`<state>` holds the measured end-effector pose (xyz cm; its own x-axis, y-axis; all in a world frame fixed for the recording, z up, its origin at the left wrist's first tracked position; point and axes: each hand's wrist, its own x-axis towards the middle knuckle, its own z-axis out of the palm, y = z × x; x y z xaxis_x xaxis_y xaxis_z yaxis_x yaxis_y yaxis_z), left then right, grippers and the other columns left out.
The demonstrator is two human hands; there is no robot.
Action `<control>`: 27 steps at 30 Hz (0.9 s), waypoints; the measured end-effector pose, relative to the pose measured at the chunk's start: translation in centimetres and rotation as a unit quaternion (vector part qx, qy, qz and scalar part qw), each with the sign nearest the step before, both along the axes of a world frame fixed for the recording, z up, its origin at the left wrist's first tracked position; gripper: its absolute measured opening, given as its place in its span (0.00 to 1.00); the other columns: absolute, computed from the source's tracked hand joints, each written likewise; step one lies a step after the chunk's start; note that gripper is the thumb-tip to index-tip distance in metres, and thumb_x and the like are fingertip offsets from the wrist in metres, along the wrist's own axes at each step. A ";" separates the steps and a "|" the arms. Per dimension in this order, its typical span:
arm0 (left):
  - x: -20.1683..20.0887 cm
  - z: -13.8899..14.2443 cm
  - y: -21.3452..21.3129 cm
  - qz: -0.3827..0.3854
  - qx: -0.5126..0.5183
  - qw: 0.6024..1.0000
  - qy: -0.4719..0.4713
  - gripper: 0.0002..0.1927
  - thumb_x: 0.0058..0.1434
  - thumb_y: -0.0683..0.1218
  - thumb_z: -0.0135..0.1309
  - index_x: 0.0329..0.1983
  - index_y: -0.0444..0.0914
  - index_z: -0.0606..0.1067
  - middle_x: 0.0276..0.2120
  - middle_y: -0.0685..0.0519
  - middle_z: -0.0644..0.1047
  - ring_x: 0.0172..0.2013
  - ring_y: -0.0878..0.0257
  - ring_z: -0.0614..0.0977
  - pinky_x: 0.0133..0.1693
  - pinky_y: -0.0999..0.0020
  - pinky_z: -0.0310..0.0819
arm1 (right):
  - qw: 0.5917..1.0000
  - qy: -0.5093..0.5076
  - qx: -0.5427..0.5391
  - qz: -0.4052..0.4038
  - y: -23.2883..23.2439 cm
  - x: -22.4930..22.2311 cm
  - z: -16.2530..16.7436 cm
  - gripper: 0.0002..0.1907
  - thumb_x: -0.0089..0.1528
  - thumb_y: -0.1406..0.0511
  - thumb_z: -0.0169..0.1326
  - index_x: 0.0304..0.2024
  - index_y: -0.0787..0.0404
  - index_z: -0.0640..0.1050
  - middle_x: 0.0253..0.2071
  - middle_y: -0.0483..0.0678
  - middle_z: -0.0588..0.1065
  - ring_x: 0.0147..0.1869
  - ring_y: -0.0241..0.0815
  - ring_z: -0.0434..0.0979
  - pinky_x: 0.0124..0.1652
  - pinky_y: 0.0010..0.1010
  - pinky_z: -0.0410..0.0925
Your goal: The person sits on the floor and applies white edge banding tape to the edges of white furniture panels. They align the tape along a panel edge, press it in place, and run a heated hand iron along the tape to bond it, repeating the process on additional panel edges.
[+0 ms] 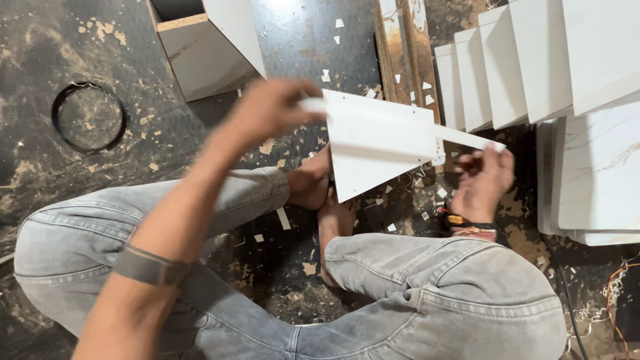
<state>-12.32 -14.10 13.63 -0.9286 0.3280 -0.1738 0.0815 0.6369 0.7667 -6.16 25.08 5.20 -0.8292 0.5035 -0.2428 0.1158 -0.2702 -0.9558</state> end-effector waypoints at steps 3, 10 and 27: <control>-3.4 2.9 -6.4 0.100 0.049 0.994 -0.003 0.08 0.67 0.51 0.62 0.47 0.46 0.81 0.28 0.59 0.76 0.24 0.72 0.69 0.25 0.74 0.58 | 0.998 -0.005 -0.037 -0.050 1.6 -0.2 -0.5 0.04 0.69 0.64 0.55 0.43 0.56 0.74 0.31 0.41 0.75 0.31 0.34 0.78 0.28 0.25 0.70; -5.5 3.5 -13.8 -0.052 -0.275 0.940 0.196 0.09 0.69 0.52 0.62 0.47 0.47 0.84 0.37 0.54 0.81 0.37 0.57 0.82 0.34 0.61 0.72 | 0.991 -0.025 0.103 0.079 -1.2 -2.1 -2.2 0.09 0.65 0.67 0.60 0.43 0.61 0.73 0.34 0.44 0.76 0.33 0.34 0.75 0.28 0.24 0.64; -3.6 -8.0 13.7 -0.143 -0.118 0.938 0.293 0.12 0.63 0.46 0.53 0.48 0.39 0.78 0.44 0.52 0.79 0.49 0.54 0.80 0.48 0.57 0.74 | 0.881 -0.058 0.433 0.181 -5.5 -4.8 -0.1 0.20 0.65 0.58 0.58 0.53 0.65 0.76 0.41 0.51 0.79 0.42 0.42 0.79 0.44 0.34 0.72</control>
